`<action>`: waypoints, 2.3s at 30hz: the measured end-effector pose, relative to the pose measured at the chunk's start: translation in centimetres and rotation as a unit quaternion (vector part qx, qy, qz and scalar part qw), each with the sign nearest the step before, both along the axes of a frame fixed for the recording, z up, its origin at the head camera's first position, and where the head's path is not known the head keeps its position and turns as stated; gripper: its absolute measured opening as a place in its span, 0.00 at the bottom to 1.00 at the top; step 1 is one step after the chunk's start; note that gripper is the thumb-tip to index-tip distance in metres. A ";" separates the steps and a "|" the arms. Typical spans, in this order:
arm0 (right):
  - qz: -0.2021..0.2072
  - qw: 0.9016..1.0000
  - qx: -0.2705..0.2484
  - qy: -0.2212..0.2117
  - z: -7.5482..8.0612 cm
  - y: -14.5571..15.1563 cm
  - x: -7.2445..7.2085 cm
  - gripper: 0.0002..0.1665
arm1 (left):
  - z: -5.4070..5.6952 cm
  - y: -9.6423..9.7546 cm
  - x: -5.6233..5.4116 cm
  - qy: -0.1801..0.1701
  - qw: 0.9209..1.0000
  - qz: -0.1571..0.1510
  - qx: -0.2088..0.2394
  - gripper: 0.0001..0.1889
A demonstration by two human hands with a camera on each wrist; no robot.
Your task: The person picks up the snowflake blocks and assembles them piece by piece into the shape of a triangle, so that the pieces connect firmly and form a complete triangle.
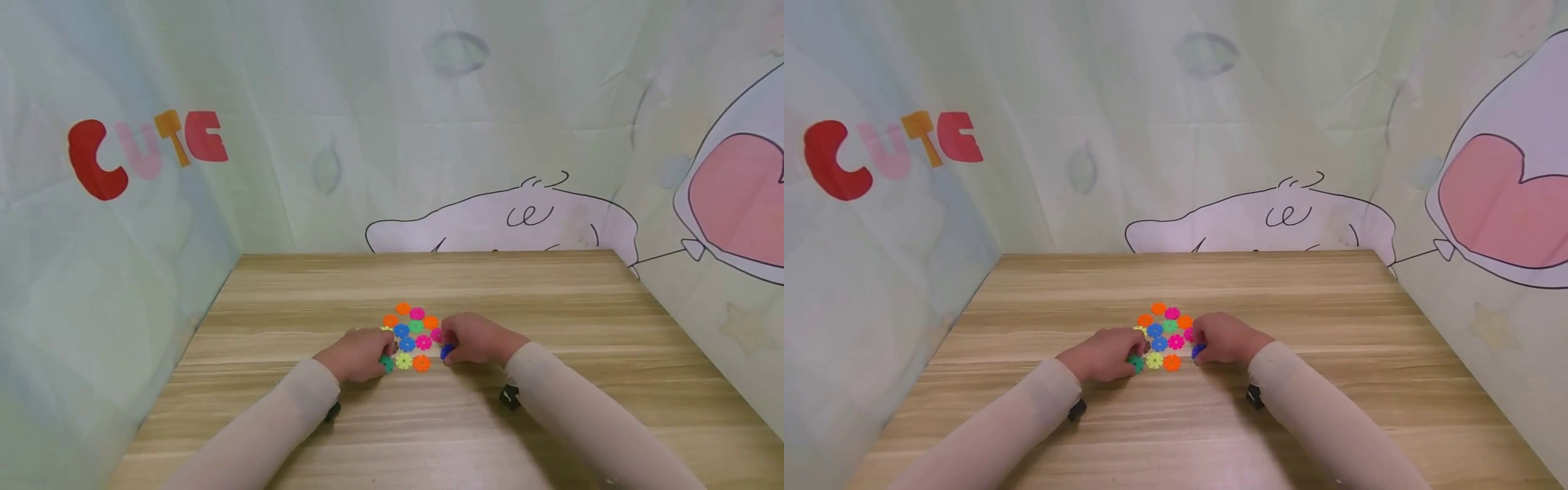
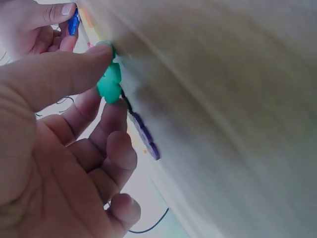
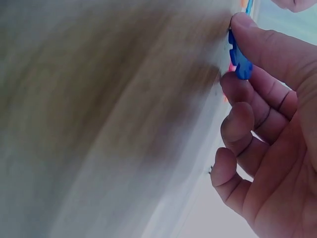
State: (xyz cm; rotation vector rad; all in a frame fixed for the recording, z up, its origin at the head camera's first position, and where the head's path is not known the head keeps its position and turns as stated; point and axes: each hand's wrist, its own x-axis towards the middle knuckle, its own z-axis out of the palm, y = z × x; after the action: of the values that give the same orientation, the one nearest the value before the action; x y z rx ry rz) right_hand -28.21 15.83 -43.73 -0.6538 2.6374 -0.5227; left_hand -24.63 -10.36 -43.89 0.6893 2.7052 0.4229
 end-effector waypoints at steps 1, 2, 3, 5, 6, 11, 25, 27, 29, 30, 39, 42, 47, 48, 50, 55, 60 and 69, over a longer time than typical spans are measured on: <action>-0.001 1.000 0.001 0.002 0.0 0.1 0.0 0.16 | 0.0 0.0 0.1 0.000 1.000 0.000 -0.001 0.12; -0.001 1.000 0.000 0.004 0.0 0.1 0.1 0.16 | 0.1 -0.1 0.2 -0.001 1.000 0.001 0.000 0.12; 0.000 1.000 -0.003 0.005 0.0 0.2 0.2 0.17 | 0.1 -0.2 0.3 -0.003 1.000 0.002 0.003 0.13; 0.004 1.000 -0.011 0.008 -0.1 0.4 0.3 0.18 | 0.2 -0.4 0.6 -0.007 1.000 0.005 0.015 0.13; 0.006 1.000 -0.019 0.008 -0.2 0.5 0.4 0.18 | 0.2 -0.5 0.7 -0.009 1.000 0.007 0.024 0.13; 0.008 0.995 -0.099 -0.001 0.0 0.7 1.2 0.14 | 0.5 -1.4 1.2 -0.018 0.995 0.034 0.089 0.11; 0.009 0.948 -0.316 -0.030 4.6 -0.4 3.3 0.20 | 4.8 -1.7 2.3 -0.015 0.939 0.066 0.337 0.12; 0.006 0.939 -0.343 -0.035 5.1 -0.5 3.6 0.19 | 5.2 -1.4 2.7 -0.009 0.928 0.059 0.367 0.13; 0.002 0.932 -0.361 -0.036 5.7 -0.7 3.9 0.19 | 5.4 -1.2 3.0 -0.004 0.918 0.056 0.392 0.13; 0.001 0.929 -0.368 -0.037 5.9 -0.9 4.0 0.19 | 5.5 -1.0 3.3 0.000 0.913 0.055 0.404 0.13; 0.012 0.917 -0.399 -0.026 7.8 -1.5 4.7 0.17 | 5.8 -0.1 4.2 0.072 0.876 0.022 0.476 0.13; 0.007 0.917 -0.398 -0.024 7.9 -1.4 5.0 0.17 | 5.6 0.0 4.3 0.082 0.867 0.013 0.491 0.14; -0.001 0.914 -0.404 -0.033 7.8 -1.4 5.6 0.18 | 5.2 0.2 4.6 0.103 0.861 -0.004 0.498 0.14; -0.002 0.913 -0.407 -0.037 7.8 -1.4 5.7 0.18 | 5.1 0.2 4.7 0.107 0.861 -0.009 0.496 0.14; -0.003 0.909 -0.414 -0.045 7.8 -1.5 6.0 0.17 | 4.9 0.3 4.9 0.113 0.863 -0.015 0.491 0.14; 0.003 0.902 -0.428 -0.062 7.7 -1.7 6.4 0.17 | 4.7 0.3 5.2 0.127 0.865 -0.019 0.485 0.12; 0.009 0.900 -0.432 -0.060 7.8 -1.9 6.3 0.17 | 4.9 0.4 5.1 0.129 0.862 -0.031 0.490 0.10; 0.008 0.899 -0.432 -0.072 8.1 -2.2 6.1 0.15 | 5.0 0.3 4.9 0.153 0.859 -0.037 0.487 0.10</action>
State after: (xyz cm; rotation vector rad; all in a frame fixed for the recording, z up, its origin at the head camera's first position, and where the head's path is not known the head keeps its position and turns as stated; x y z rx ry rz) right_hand -22.09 13.64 -35.64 -0.8202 2.1622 -1.6994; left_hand -19.76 -10.09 -38.85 1.1645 2.5780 1.8576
